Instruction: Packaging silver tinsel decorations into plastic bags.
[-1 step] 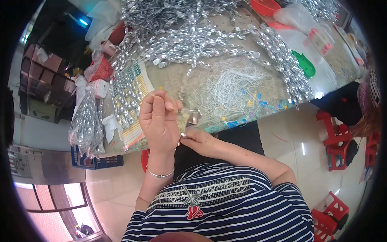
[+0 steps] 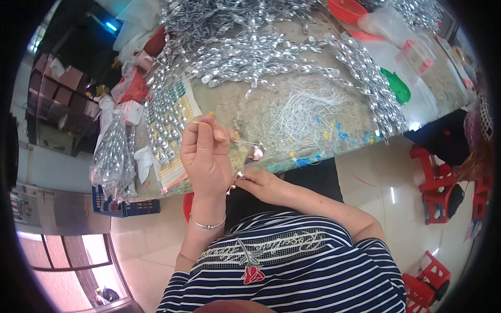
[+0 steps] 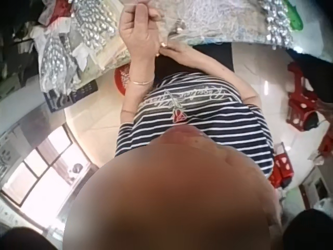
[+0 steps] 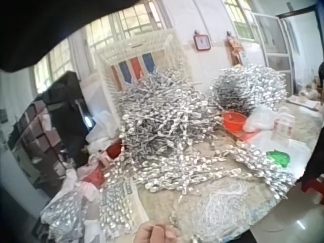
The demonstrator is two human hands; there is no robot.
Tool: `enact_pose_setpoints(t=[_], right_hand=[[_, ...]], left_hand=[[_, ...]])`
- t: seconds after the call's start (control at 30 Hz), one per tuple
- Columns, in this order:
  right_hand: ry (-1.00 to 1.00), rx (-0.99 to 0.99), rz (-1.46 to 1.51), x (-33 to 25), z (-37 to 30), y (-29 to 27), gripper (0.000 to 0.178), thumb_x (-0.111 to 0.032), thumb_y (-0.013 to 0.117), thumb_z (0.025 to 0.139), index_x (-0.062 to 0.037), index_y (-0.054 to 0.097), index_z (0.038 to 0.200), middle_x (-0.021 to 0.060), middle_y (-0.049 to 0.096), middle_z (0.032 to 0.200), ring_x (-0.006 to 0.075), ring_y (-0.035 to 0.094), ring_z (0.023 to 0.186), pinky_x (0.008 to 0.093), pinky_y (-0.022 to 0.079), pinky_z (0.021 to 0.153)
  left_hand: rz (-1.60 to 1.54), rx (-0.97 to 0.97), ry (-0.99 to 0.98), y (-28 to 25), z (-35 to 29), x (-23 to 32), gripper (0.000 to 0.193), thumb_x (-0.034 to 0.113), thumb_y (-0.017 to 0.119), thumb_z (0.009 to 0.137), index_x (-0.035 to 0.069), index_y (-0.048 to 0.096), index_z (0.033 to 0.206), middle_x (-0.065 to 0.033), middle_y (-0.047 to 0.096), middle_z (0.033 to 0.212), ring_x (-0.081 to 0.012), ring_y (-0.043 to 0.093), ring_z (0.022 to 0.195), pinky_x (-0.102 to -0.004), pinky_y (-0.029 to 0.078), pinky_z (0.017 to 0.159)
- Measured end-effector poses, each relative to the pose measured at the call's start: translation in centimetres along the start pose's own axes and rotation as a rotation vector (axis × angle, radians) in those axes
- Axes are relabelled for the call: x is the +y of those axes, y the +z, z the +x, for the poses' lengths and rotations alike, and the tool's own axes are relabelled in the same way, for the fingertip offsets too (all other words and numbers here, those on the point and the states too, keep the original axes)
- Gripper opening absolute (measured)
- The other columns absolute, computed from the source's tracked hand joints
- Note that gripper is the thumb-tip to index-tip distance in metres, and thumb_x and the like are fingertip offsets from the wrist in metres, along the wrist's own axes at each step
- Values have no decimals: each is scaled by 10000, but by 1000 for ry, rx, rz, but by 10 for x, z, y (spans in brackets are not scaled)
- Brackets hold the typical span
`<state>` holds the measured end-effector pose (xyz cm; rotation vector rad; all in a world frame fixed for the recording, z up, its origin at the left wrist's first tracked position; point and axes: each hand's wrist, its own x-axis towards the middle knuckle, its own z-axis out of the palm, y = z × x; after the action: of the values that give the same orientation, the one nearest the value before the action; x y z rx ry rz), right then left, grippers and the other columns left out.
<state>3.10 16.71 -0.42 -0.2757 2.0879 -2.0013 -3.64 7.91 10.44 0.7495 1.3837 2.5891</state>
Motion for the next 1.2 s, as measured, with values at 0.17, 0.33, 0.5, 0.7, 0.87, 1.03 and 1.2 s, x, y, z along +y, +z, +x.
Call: enact_pose_setpoints(t=[0.17,0.33,0.5,0.7,0.87,1.03,1.2], right_hand=[[-19,12,-15,-13,-9,-2,248,-178,482,961,-24,615,1102,124,628,1013,197,583,1005,306,434,895],[84,85,30,-36,-20,-16,271,-167,455,985,-28,599,1168,25,643,960,118,569,918,257,438,830],[144,306,112,-66,-31,-31,187,-128,479,964,-27,630,1007,-3,604,813,52,517,751,212,407,694],[43,399,20,-67,-50,-49,171,-113,509,947,-5,626,1007,-1,583,748,59,507,687,205,409,655],[133,405,-15,-59,-64,-52,174,-113,522,941,-8,629,1029,-12,563,716,55,499,648,194,402,604],[193,375,-3,-48,-75,-51,178,-116,530,939,-12,631,1042,-18,562,712,46,486,633,187,390,584],[230,375,18,-47,-80,-49,183,-123,534,939,-17,632,1053,-23,563,713,37,477,629,180,381,577]], left_hand=[[-1,63,60,-10,7,13,185,129,534,953,-21,587,1047,-57,606,775,-125,576,703,-263,491,679],[26,136,69,-20,9,19,188,126,538,950,-20,595,1053,-76,640,832,-141,621,740,-281,527,709],[32,220,102,-35,14,25,185,124,529,951,-13,590,1060,-75,634,848,-144,622,742,-295,548,708],[18,289,115,-48,16,28,178,125,548,942,-9,598,1047,-77,638,837,-159,629,728,-295,549,709],[-16,327,112,-59,13,27,174,126,552,940,-6,601,1041,-85,645,842,-173,638,731,-302,548,710],[-11,334,86,-68,11,26,198,143,551,945,-16,599,1054,-90,655,845,-170,641,746,-294,522,725],[-38,329,46,-77,5,24,220,167,526,959,-18,596,1055,-95,654,866,-179,641,769,-304,524,740]])
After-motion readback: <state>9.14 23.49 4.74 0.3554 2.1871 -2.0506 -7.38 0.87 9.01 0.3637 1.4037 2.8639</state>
